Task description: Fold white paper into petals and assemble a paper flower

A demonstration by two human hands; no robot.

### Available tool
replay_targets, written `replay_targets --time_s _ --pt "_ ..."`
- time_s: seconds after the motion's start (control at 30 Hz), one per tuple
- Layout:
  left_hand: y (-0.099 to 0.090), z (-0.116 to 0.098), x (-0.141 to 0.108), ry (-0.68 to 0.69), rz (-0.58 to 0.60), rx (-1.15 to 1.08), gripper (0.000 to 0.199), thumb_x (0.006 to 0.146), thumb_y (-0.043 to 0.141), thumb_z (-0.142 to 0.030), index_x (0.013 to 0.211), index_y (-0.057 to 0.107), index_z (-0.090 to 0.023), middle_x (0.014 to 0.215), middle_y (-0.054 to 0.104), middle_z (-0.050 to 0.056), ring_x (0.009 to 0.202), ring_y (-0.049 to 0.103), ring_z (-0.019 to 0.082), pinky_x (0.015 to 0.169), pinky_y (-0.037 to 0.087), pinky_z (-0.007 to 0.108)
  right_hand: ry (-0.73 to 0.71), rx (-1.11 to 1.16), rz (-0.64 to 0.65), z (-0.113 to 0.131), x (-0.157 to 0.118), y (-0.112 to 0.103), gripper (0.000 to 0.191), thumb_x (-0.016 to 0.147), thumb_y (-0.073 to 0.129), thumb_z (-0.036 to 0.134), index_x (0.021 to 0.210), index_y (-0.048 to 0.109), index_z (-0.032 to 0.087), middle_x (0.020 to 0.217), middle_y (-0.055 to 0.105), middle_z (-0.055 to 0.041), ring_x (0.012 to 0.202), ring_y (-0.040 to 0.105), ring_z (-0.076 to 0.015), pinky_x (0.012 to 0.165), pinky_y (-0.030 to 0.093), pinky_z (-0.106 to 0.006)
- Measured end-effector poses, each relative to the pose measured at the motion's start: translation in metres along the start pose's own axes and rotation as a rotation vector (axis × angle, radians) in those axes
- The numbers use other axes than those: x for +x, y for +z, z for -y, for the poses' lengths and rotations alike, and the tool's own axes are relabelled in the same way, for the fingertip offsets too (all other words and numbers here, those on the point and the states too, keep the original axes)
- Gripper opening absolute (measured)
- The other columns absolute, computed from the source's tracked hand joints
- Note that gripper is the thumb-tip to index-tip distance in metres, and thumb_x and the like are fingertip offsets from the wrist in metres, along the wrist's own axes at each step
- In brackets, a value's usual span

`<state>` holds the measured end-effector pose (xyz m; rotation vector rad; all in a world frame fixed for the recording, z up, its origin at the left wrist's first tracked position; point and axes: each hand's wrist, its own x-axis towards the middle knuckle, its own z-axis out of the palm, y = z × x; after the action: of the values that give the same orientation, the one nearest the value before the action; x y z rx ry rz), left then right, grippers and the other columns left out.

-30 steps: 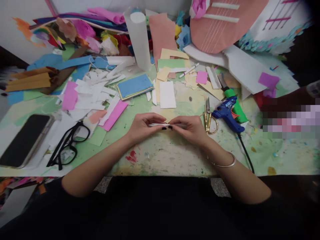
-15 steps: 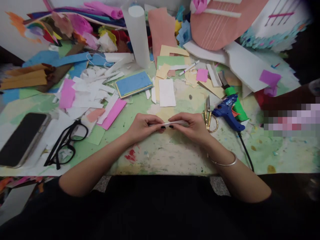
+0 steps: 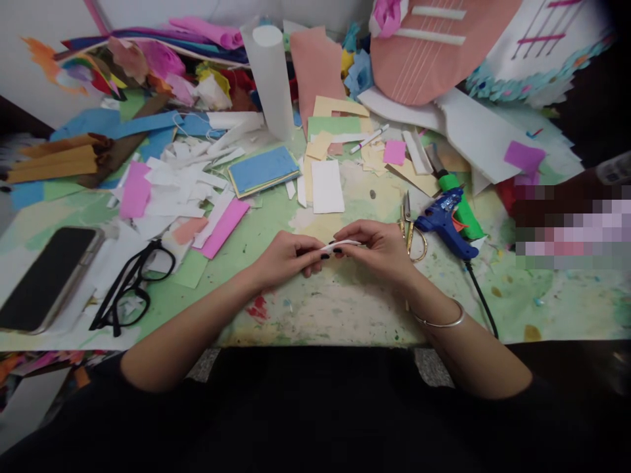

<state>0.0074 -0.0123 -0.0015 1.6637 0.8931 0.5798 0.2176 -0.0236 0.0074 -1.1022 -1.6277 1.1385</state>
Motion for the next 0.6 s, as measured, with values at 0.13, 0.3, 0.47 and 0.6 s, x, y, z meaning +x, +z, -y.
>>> replay_targets --time_s 0.13,0.3,0.47,0.6 --pt "0.002 -0.004 -0.001 -0.025 0.054 0.049 0.023 0.089 0.056 -0.033 0.087 0.07 -0.014 0.066 0.069 0.003 0.048 0.059 0.007 0.049 0.048 0.017 0.02 0.048 0.019 -0.005 0.0 0.001 0.011 0.078 0.069 0.026 0.083 0.07 0.016 0.072 0.073 -0.0032 0.065 0.07 -0.0145 0.06 0.058 -0.026" --pt "0.0 -0.007 -0.002 -0.112 0.064 -0.021 0.02 0.086 0.06 -0.03 0.09 0.069 -0.013 0.077 0.073 0.007 0.055 0.065 0.01 0.05 0.05 0.017 0.013 0.106 0.027 -0.011 0.002 -0.001 0.017 0.084 0.063 0.032 0.087 0.07 0.016 0.07 0.072 -0.0035 0.062 0.069 -0.014 0.06 0.059 -0.027" --pt "-0.008 -0.009 -0.005 -0.2 0.127 -0.135 0.021 0.086 0.06 -0.026 0.096 0.07 -0.011 0.089 0.074 0.011 0.066 0.069 0.012 0.062 0.058 0.023 0.053 0.151 -0.041 -0.01 0.003 -0.004 0.02 0.081 0.067 0.034 0.087 0.07 0.015 0.07 0.071 -0.0036 0.063 0.07 -0.0149 0.06 0.06 -0.027" --pt "-0.009 -0.013 -0.008 -0.179 0.119 -0.153 0.02 0.082 0.064 -0.022 0.098 0.071 -0.012 0.093 0.073 0.01 0.072 0.07 0.014 0.068 0.06 0.026 0.086 0.21 -0.086 -0.008 0.005 -0.004 0.024 0.078 0.071 0.037 0.086 0.07 0.015 0.066 0.071 -0.0031 0.059 0.069 -0.0149 0.058 0.06 -0.027"
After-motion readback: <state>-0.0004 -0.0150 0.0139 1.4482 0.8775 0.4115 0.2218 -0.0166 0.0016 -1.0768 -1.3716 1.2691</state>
